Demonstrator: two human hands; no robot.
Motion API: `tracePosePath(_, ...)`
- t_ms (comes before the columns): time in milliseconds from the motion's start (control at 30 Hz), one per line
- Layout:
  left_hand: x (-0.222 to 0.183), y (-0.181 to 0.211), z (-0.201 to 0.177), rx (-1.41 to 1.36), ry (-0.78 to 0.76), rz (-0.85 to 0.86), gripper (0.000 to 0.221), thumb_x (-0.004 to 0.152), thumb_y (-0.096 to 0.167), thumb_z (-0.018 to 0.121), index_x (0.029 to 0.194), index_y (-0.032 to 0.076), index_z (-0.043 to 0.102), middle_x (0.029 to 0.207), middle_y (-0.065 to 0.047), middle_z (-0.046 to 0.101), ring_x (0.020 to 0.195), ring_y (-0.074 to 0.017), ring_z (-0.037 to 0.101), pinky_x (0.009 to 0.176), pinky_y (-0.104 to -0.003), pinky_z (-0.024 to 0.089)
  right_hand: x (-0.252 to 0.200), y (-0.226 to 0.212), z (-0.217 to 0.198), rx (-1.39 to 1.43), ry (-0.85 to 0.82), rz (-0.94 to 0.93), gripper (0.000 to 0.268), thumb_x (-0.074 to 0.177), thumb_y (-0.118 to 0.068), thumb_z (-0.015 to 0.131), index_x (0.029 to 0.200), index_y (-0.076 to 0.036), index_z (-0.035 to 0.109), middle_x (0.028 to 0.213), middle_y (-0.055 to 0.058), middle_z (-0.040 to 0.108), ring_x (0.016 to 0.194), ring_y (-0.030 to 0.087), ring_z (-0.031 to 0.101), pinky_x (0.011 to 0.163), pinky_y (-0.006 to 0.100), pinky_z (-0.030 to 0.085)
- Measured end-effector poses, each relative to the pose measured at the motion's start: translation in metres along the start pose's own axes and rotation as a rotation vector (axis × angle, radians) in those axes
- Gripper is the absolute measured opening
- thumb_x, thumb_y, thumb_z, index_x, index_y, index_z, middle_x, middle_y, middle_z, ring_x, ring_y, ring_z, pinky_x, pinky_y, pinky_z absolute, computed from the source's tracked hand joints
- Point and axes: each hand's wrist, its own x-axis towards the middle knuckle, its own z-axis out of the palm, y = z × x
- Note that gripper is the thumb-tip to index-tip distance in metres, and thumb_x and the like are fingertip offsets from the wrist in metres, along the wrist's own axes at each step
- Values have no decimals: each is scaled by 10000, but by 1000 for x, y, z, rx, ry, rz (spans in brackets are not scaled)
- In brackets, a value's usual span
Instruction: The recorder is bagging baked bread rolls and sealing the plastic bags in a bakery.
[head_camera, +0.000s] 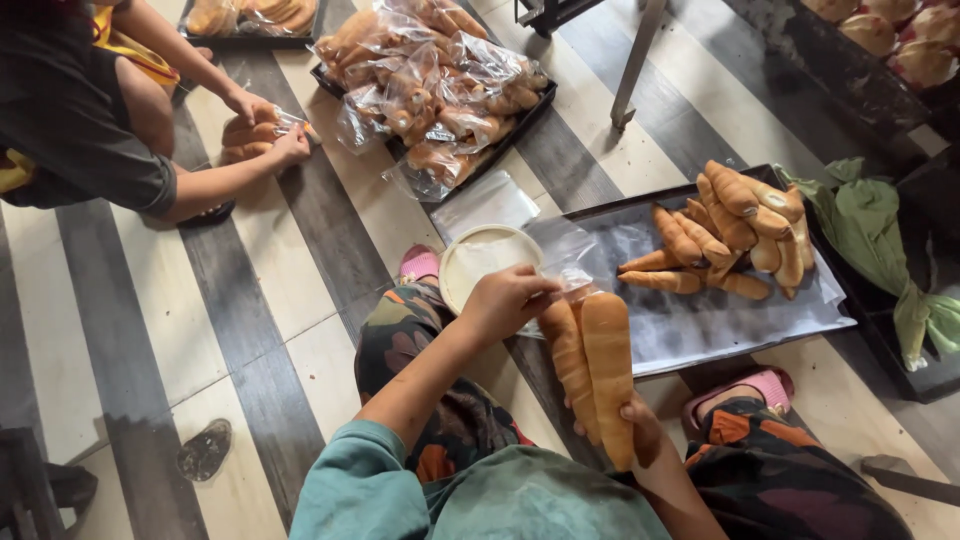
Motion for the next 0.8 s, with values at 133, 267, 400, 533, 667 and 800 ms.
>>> tracePosePath(133, -2, 29, 8, -5, -26, 75, 167, 906, 279, 737, 1048, 207, 787, 910, -49, 723, 739, -267, 717, 653, -367, 578, 9, 1, -16, -110, -30, 25, 872, 770, -322, 824, 1438, 84, 438, 1221, 262, 644, 902, 341, 731, 722, 402, 612)
tracePosePath(267, 0, 57, 22, -29, 113, 40, 198, 937, 306, 702, 1068, 191, 797, 961, -58, 755, 729, -281, 717, 635, -370, 573, 17, 12, -33, -269, 45, -106, 1182, 682, -98, 853, 1623, -201, 146, 1351, 139, 520, 1134, 298, 612, 914, 447, 562)
tracePosePath(400, 0, 52, 38, -129, 166, -154, 225, 989, 340, 678, 1041, 153, 792, 916, -77, 748, 757, -278, 727, 658, -367, 572, 13, 15, -46, -509, 111, -153, 1283, 633, 16, 831, 1642, -193, 66, 1559, 51, 343, 1397, 202, 400, 1100, 394, 399)
tracePosePath(533, -3, 61, 36, -163, 246, -113, 228, 1015, 352, 658, 1045, 171, 793, 928, -64, 744, 794, -257, 735, 671, -349, 581, 20, 14, -52, -575, 133, -149, 1258, 639, 32, 808, 1655, -141, 85, 1583, 92, 340, 1434, 217, 378, 1142, 385, 362)
tracePosePath(667, -25, 62, 46, 164, 168, 278, 179, 926, 335, 708, 1040, 227, 794, 769, 7, 708, 647, -205, 686, 607, -349, 547, 25, 30, -94, -411, 153, -154, 1046, 699, -36, 797, 1564, -112, 214, 1402, 121, 503, 1238, 263, 568, 994, 418, 514)
tracePosePath(800, -50, 61, 49, 119, -11, 486, 206, 906, 335, 740, 1084, 233, 767, 723, 19, 648, 614, -186, 670, 556, -327, 530, 32, 24, -61, -75, 257, -118, 694, 830, -167, 758, 1452, -36, 480, 1227, 132, 643, 1032, 230, 679, 839, 352, 577)
